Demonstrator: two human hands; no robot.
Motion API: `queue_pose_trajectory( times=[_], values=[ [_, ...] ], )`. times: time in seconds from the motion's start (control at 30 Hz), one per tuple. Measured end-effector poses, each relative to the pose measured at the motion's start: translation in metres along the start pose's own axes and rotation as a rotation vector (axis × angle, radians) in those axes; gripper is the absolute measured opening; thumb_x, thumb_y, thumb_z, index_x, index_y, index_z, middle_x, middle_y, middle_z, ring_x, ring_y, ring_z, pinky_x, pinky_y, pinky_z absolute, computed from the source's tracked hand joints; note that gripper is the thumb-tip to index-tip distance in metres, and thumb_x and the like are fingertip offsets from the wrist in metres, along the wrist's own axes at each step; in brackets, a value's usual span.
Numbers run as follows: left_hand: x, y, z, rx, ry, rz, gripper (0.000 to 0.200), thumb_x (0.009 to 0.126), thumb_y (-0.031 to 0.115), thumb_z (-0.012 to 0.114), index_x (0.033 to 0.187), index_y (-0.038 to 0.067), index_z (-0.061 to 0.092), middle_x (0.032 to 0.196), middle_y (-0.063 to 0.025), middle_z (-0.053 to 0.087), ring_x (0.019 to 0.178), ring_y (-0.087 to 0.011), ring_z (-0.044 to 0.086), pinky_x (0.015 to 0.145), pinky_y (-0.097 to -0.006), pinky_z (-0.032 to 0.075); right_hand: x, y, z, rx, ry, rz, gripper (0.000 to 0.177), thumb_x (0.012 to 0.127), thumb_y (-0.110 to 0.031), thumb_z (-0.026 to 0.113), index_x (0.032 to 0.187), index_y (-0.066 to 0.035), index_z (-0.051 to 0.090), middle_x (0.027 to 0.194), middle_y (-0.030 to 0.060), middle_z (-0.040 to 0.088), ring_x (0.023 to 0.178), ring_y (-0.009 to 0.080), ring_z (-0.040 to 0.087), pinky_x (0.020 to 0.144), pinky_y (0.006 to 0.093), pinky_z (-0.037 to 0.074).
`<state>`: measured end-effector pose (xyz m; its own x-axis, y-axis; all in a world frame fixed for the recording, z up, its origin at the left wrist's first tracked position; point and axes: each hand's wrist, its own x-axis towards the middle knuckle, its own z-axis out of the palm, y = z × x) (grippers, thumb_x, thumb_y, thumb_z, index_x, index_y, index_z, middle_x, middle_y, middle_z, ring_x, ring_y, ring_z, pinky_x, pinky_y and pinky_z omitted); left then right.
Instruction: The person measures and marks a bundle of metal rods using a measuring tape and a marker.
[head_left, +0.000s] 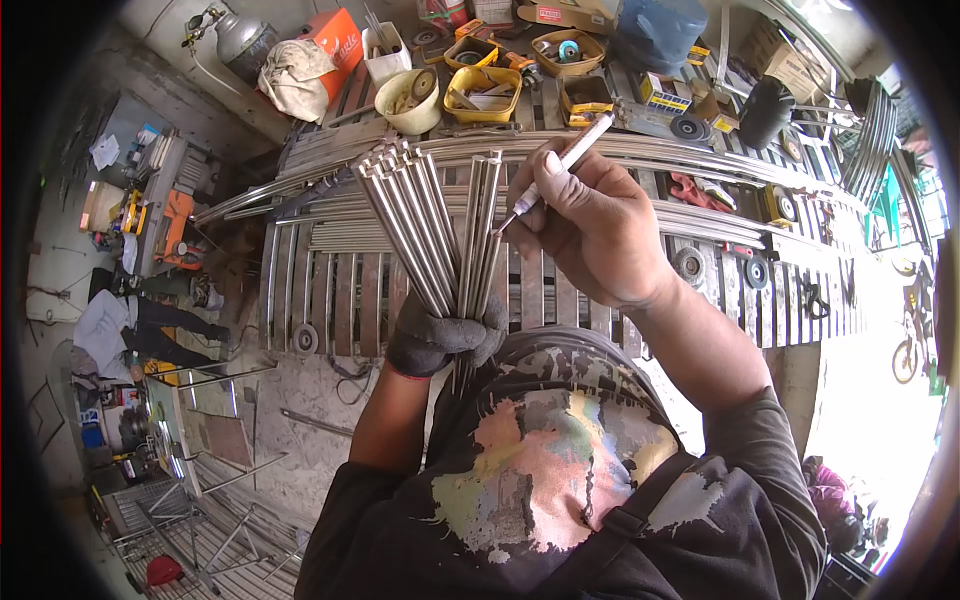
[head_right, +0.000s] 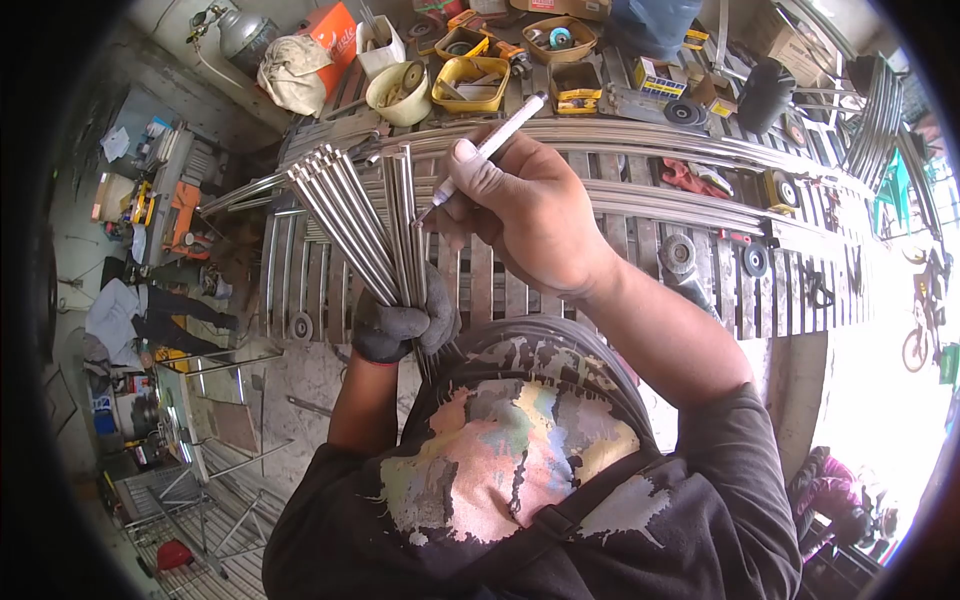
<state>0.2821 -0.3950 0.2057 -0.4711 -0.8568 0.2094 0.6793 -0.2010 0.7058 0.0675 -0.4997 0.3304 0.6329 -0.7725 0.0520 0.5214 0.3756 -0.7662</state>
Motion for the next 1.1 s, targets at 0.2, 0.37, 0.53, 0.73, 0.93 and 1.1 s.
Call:
queue_pose_trajectory(
  times=[0.2, 0.37, 0.53, 0.73, 0.93, 1.1],
  values=[
    [-0.001, 0.001, -0.001, 0.014, 0.005, -0.026, 0.031, 0.087, 0.005, 0.075, 0.115, -0.007, 0.074, 0.073, -0.0126, 0.07, 0.056, -0.0225, 0.064, 0.052, -0.0351, 0.046, 0.003, 0.004, -0.005, 0.006, -0.013, -0.004, 0.028, 0.116, -0.022, 0.054, 0.111, 0.003, 0.065, 0.089, 0.0106, 0.063, 0.073, 0.0227, 0.059, 0.07, 0.0364, 0.05],
    [-0.004, 0.001, 0.0, 0.016, 0.044, -0.026, 0.031, 0.086, 0.004, 0.075, 0.114, -0.008, 0.074, 0.073, -0.0123, 0.07, 0.056, -0.0222, 0.064, 0.052, -0.0354, 0.047, 0.002, 0.004, -0.001, 0.012, 0.027, -0.001, 0.028, 0.116, -0.022, 0.054, 0.108, 0.003, 0.065, 0.089, 0.0101, 0.062, 0.073, 0.0218, 0.057, 0.07, 0.0362, 0.049],
    [-0.003, 0.001, 0.006, 0.03, 0.089, -0.005, 0.031, 0.084, 0.003, 0.075, 0.113, -0.007, 0.075, 0.074, -0.0119, 0.07, 0.056, -0.022, 0.064, 0.053, -0.036, 0.049, 0.002, 0.006, -0.005, 0.016, 0.001, 0.008, 0.031, 0.116, -0.026, 0.055, 0.109, 0.002, 0.064, 0.089, 0.0099, 0.062, 0.072, 0.0198, 0.056, 0.07, 0.0363, 0.048],
    [0.001, 0.007, 0.016, 0.067, 0.156, 0.044, 0.027, 0.084, 0.004, 0.075, 0.11, -0.006, 0.075, 0.073, -0.0118, 0.07, 0.056, -0.0215, 0.064, 0.052, -0.0347, 0.049, -0.001, 0.002, -0.028, 0.026, 0.002, -0.033, 0.029, 0.116, -0.028, 0.058, 0.11, 0.001, 0.062, 0.089, 0.0092, 0.066, 0.072, 0.0203, 0.064, 0.085, 0.0407, 0.062],
    [-0.002, 0.036, 0.001, 0.382, 0.541, -0.053, 0.024, 0.091, 0.016, 0.077, 0.106, -0.002, 0.07, 0.066, -0.0079, 0.065, 0.051, -0.0168, 0.058, 0.048, -0.0329, 0.042, -0.029, -0.014, -0.076, -0.347, 0.28, -0.06, 0.024, 0.117, -0.023, 0.053, 0.106, -0.003, 0.06, 0.088, 0.0054, 0.057, 0.073, 0.0172, 0.059, 0.091, 0.0487, 0.061],
    [-0.014, 0.035, -0.031, 0.787, 0.795, -0.26, 0.021, 0.093, 0.021, 0.079, 0.094, 0.001, 0.074, 0.063, -0.0012, 0.06, 0.05, -0.0105, 0.053, 0.048, -0.0312, 0.04, -0.064, -0.017, -0.124, -0.491, 0.501, -0.05, 0.023, 0.116, -0.022, 0.057, 0.107, -0.003, 0.064, 0.088, 0.0044, 0.061, 0.075, 0.0157, 0.059, 0.081, 0.0368, 0.056]
  ],
)
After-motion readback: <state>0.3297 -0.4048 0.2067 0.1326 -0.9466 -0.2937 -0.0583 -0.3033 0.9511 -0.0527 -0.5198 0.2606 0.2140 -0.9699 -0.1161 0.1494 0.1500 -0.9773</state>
